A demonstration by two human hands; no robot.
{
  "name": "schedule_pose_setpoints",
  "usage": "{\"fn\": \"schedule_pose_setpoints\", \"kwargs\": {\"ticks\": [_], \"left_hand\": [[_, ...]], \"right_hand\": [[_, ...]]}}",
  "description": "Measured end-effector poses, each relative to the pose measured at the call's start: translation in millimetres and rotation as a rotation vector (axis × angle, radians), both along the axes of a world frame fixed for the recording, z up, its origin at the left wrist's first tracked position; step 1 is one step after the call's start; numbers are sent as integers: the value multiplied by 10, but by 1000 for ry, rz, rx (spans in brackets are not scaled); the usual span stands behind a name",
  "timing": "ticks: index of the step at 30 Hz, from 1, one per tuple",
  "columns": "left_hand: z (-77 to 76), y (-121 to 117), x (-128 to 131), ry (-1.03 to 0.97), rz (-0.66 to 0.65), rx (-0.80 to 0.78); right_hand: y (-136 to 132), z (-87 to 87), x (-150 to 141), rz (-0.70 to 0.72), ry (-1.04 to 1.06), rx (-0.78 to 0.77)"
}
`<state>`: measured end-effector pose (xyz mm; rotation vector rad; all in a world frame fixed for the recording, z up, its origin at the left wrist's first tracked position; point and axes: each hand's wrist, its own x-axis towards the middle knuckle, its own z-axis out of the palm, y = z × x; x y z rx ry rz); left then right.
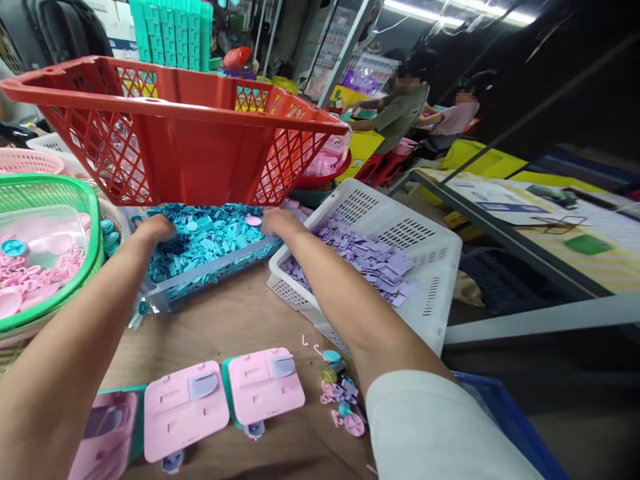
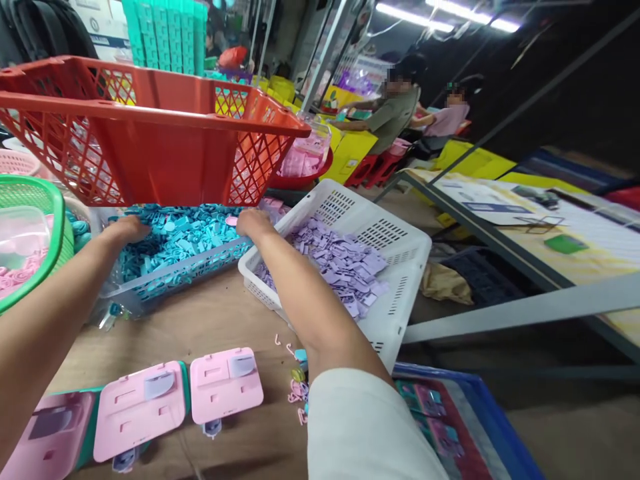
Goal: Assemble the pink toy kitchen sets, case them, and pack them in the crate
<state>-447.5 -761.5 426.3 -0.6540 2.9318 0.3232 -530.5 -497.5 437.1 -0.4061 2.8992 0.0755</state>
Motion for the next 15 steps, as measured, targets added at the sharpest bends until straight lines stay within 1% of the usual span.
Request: {"fn": "schedule_pose_setpoints", "kwargs": {"ticks": [2, 4, 6, 7, 9, 10, 11, 13, 15], "left_hand": [[-12, 19, -16, -49, -25, 28], [-3, 34, -2, -40, -46, 57], [23, 39, 32, -5, -66, 94], [36, 37, 49, 15, -67, 110], [50, 25, 71, 49, -35, 107], [45, 15, 72, 61, -7, 86], [30, 5, 65, 70, 25, 54], [-27, -14, 29, 67, 67, -10], [-109, -26, -22, 48, 44, -21]], "right_hand": [[-27, -1, -1, 25, -47, -3], [-75, 43, 46, 87, -93, -45], [-123, 123, 122, 164, -127, -123], [-141, 169, 158, 197, -145, -185], [-154, 250, 198, 235, -155, -289], [-148, 276, 196, 239, -138, -293], [-134, 288, 180, 233, -111, -263], [-86, 263, 119, 200, -47, -132], [-25, 186, 52, 177, -19, -40]]}}
